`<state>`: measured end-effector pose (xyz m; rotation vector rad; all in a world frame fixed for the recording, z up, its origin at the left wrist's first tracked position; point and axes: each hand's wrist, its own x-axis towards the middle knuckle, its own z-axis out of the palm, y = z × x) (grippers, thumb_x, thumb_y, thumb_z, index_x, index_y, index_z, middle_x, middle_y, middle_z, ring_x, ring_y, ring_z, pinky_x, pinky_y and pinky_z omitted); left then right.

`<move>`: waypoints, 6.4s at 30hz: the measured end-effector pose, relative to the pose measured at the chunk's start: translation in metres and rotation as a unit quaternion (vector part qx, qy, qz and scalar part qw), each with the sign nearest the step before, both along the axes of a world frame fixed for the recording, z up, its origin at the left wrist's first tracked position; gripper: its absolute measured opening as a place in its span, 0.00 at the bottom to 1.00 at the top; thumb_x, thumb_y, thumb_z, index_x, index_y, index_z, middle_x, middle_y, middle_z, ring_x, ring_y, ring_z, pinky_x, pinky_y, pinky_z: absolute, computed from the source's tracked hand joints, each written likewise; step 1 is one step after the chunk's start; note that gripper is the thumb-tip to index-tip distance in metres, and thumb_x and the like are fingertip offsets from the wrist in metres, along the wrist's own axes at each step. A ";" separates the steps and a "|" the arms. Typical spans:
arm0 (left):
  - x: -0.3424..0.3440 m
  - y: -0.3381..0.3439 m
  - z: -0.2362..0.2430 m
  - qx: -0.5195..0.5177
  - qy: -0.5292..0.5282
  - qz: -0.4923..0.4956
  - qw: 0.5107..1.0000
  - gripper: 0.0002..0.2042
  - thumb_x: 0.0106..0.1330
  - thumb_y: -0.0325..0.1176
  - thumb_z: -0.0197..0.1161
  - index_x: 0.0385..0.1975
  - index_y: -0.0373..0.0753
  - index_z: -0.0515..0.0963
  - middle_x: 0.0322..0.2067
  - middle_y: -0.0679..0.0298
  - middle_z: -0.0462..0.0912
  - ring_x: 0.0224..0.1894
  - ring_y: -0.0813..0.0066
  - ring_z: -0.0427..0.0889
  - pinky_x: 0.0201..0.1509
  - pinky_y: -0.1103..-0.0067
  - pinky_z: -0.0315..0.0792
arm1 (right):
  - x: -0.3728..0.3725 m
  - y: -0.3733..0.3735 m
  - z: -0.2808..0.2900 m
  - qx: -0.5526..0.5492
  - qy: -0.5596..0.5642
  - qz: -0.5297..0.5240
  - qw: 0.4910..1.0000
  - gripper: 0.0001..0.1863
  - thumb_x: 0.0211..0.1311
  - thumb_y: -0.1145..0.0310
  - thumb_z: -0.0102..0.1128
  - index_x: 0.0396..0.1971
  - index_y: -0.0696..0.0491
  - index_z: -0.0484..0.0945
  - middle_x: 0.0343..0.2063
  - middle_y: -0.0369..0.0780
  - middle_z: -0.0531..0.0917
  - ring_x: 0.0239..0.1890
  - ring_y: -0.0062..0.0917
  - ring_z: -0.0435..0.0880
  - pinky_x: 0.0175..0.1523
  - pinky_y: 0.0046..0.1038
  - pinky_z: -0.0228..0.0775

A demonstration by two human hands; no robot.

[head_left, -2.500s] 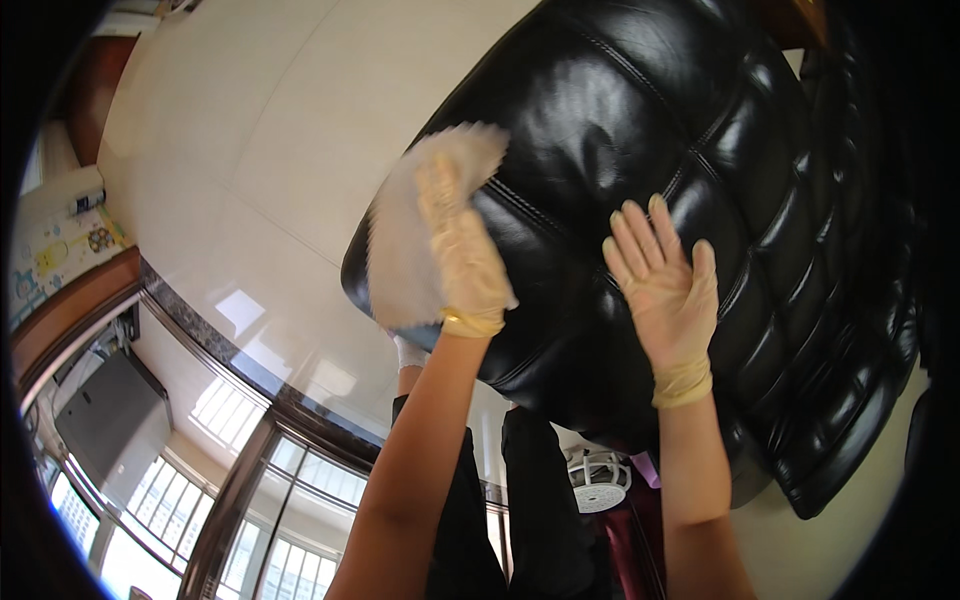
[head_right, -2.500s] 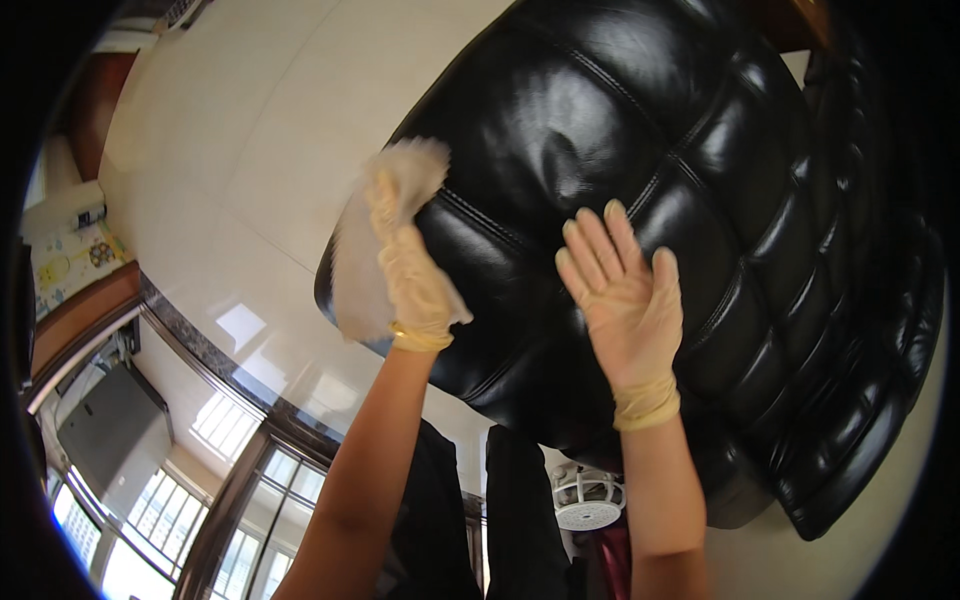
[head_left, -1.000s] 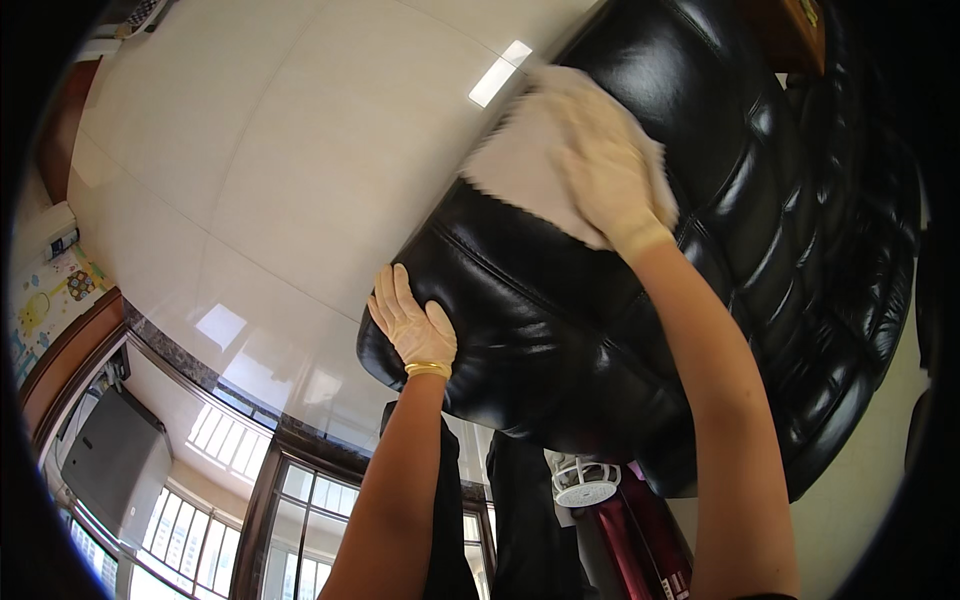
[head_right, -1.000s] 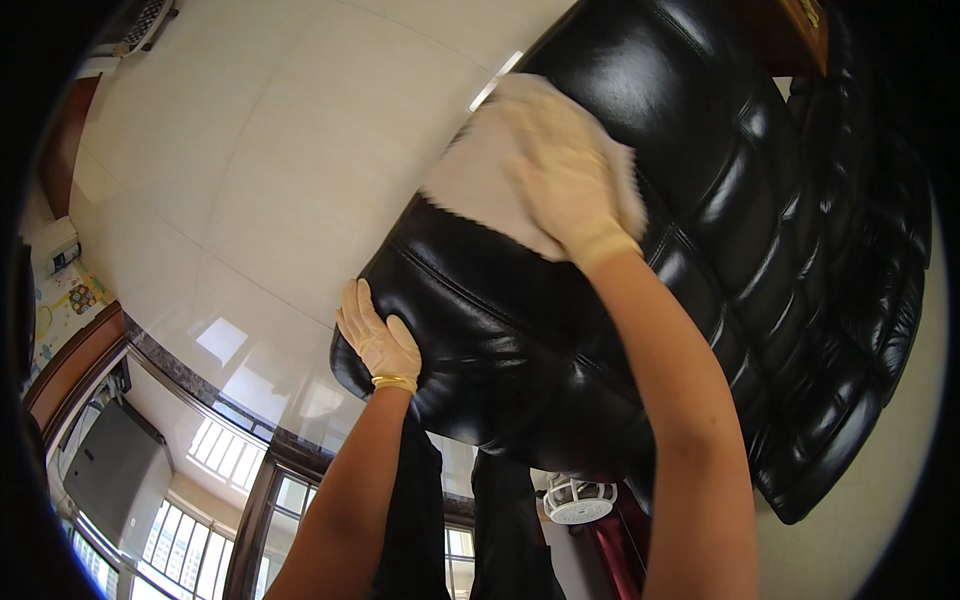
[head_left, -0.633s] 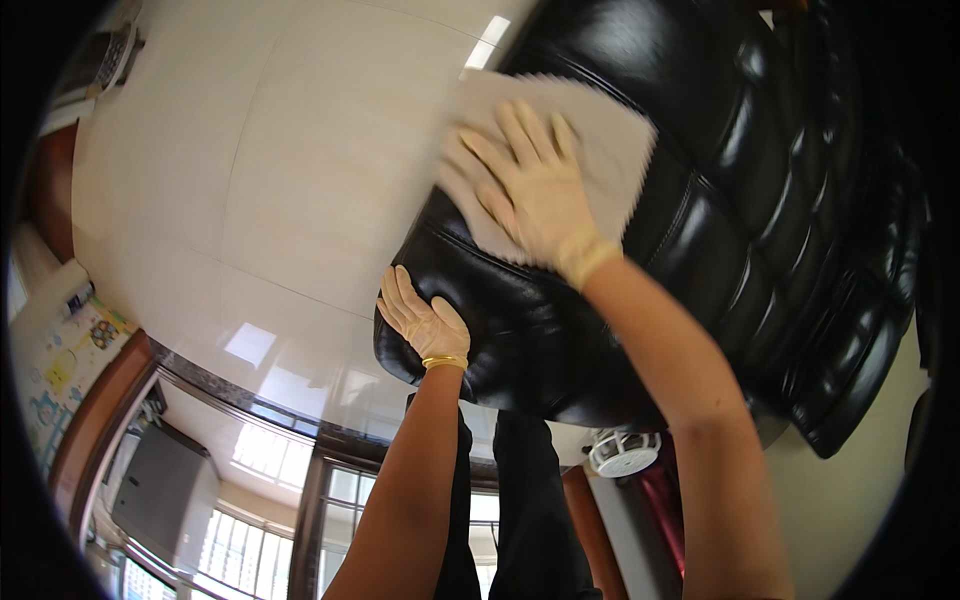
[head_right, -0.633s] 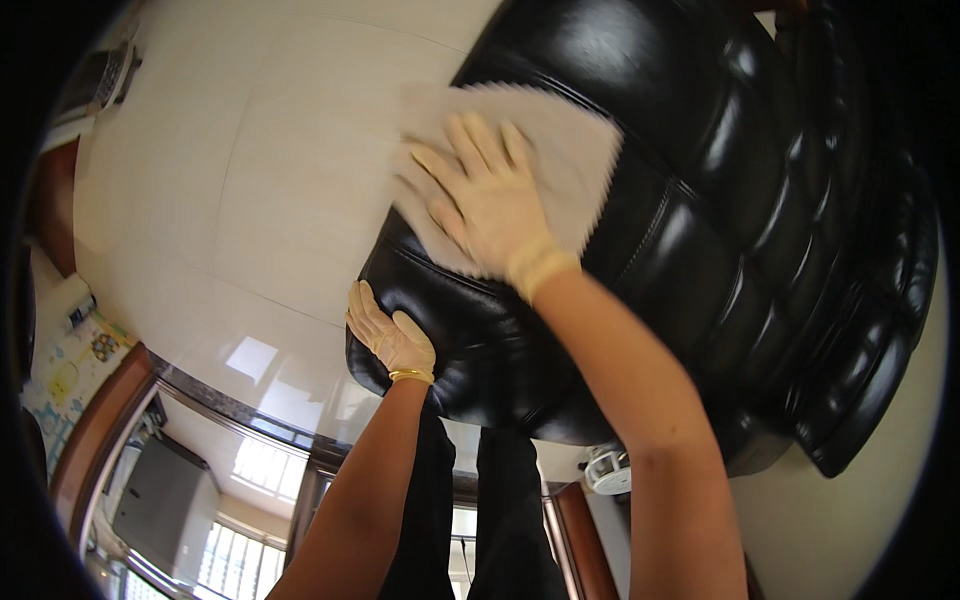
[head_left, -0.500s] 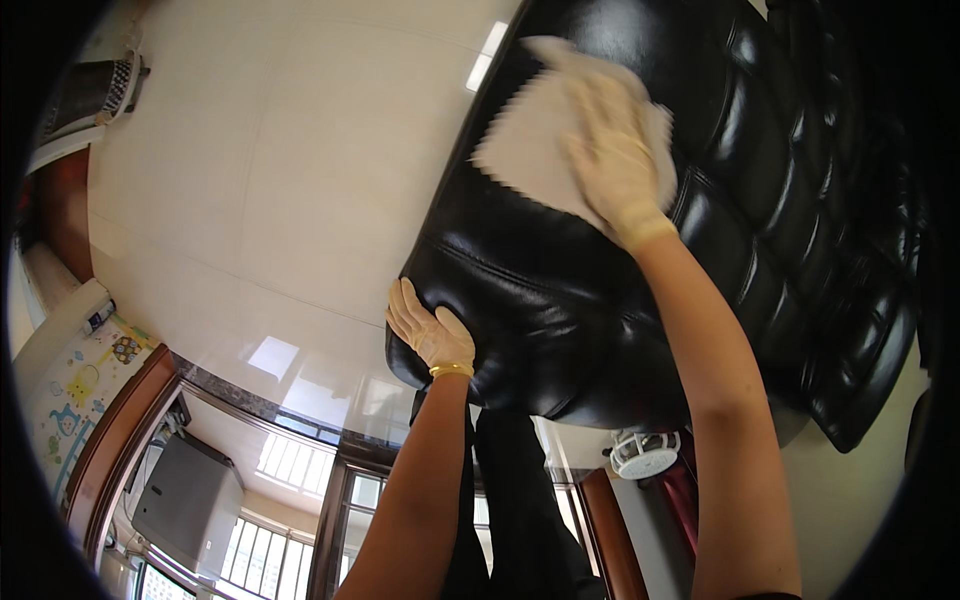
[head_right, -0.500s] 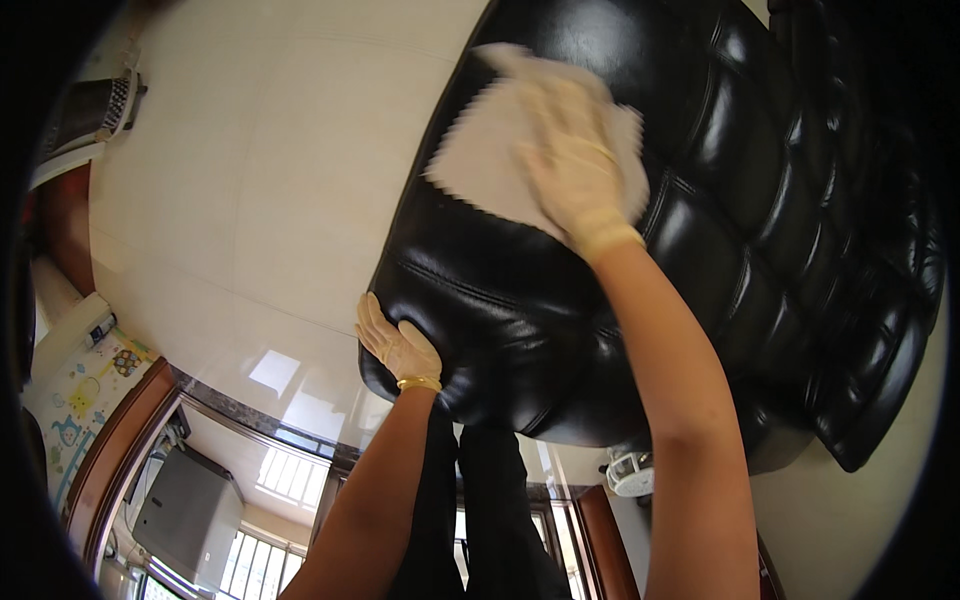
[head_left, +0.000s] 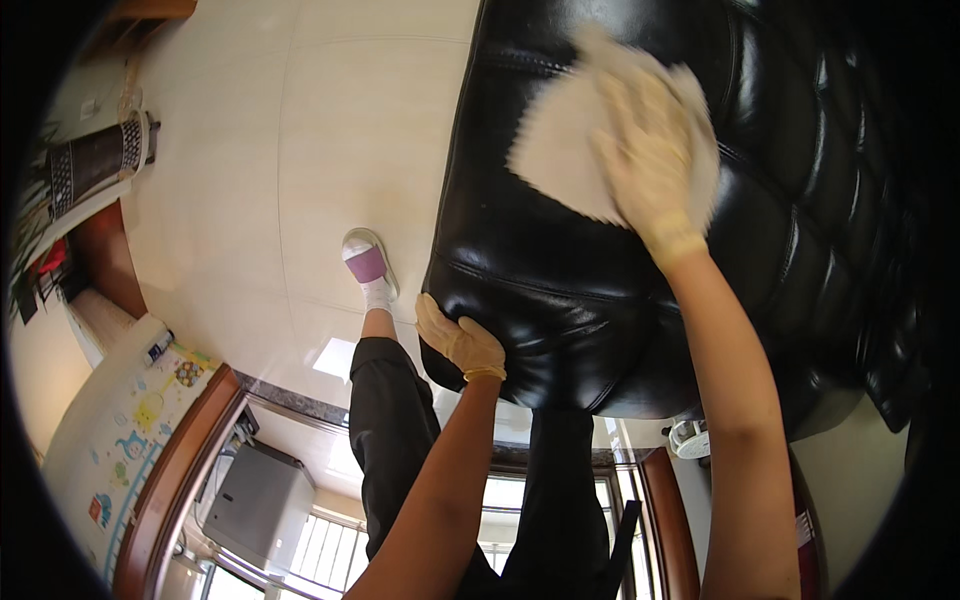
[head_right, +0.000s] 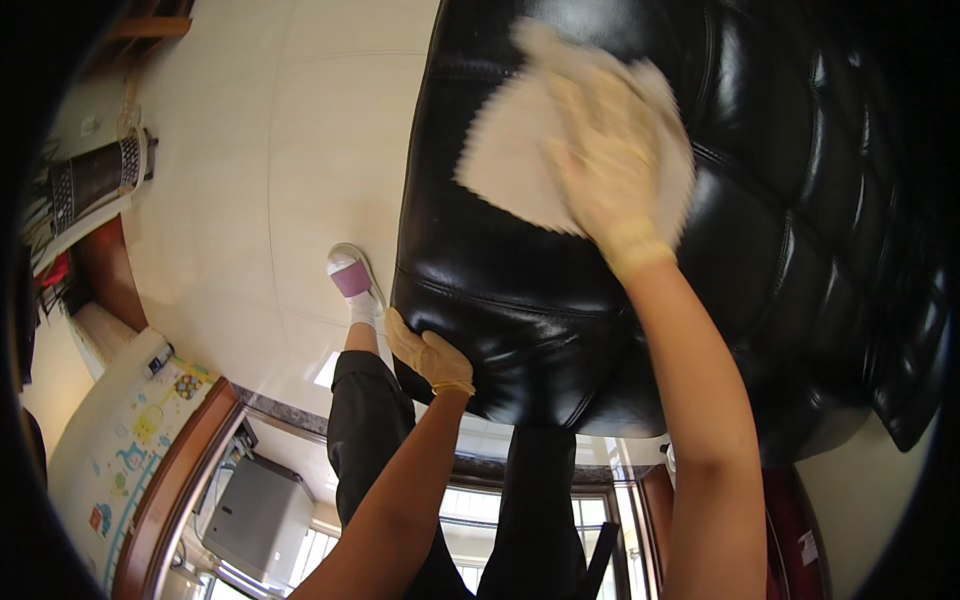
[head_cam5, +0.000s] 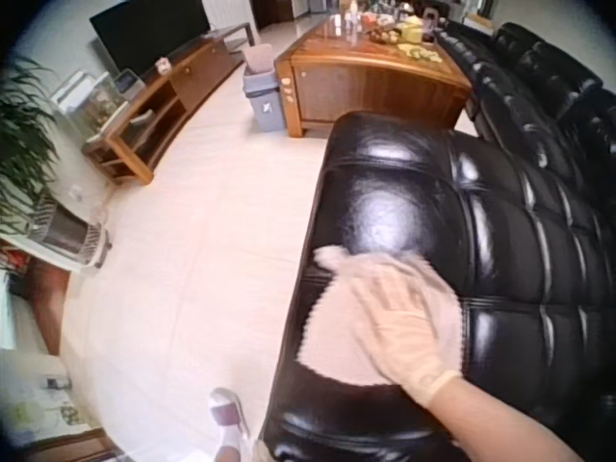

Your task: The person applies a cleaning solution from a bottle onto a cloth and wipes the surface of a black leather sofa. They systematically clean the seat cushions, backrest, and armrests using circular and linear motions.

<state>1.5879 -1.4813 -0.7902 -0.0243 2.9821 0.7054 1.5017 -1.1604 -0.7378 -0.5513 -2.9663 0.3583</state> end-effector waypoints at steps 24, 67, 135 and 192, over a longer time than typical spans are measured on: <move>-0.286 -0.130 0.042 0.280 -0.403 0.044 0.870 0.19 0.81 0.40 0.53 0.58 0.31 0.75 0.49 0.60 0.81 0.52 0.74 0.79 0.61 0.78 0.72 | -0.060 -0.066 0.010 -0.129 -0.048 -0.257 0.956 0.36 0.72 0.55 0.54 0.77 0.49 0.59 0.75 0.53 0.61 0.78 0.49 0.55 0.79 0.54 0.40; -0.288 0.506 0.041 0.031 0.036 -0.871 0.489 0.32 0.77 0.43 0.51 0.78 0.40 0.56 0.77 0.43 0.52 0.79 0.41 0.50 0.82 0.54 0.42 | 0.148 0.061 0.008 -0.020 -0.038 -0.720 0.693 0.34 0.72 0.63 0.54 0.76 0.50 0.59 0.75 0.50 0.61 0.76 0.49 0.56 0.80 0.46 0.44; -0.537 0.648 0.021 -0.063 0.011 -0.672 0.738 0.24 0.80 0.38 0.46 0.71 0.35 0.66 0.71 0.51 0.67 0.75 0.52 0.63 0.80 0.61 0.53 | -0.113 0.269 0.006 -0.132 -0.007 -0.417 0.899 0.35 0.70 0.56 0.56 0.75 0.48 0.63 0.71 0.53 0.67 0.75 0.46 0.63 0.78 0.45 0.51; -0.515 0.644 -0.022 0.052 -0.050 -0.660 0.748 0.31 0.69 0.38 0.51 0.72 0.36 0.62 0.70 0.47 0.65 0.74 0.48 0.61 0.78 0.53 0.49 | -0.176 0.513 -0.025 0.113 -0.162 -0.472 0.859 0.27 0.71 0.57 0.52 0.65 0.54 0.75 0.63 0.51 0.78 0.68 0.43 0.73 0.74 0.41 0.58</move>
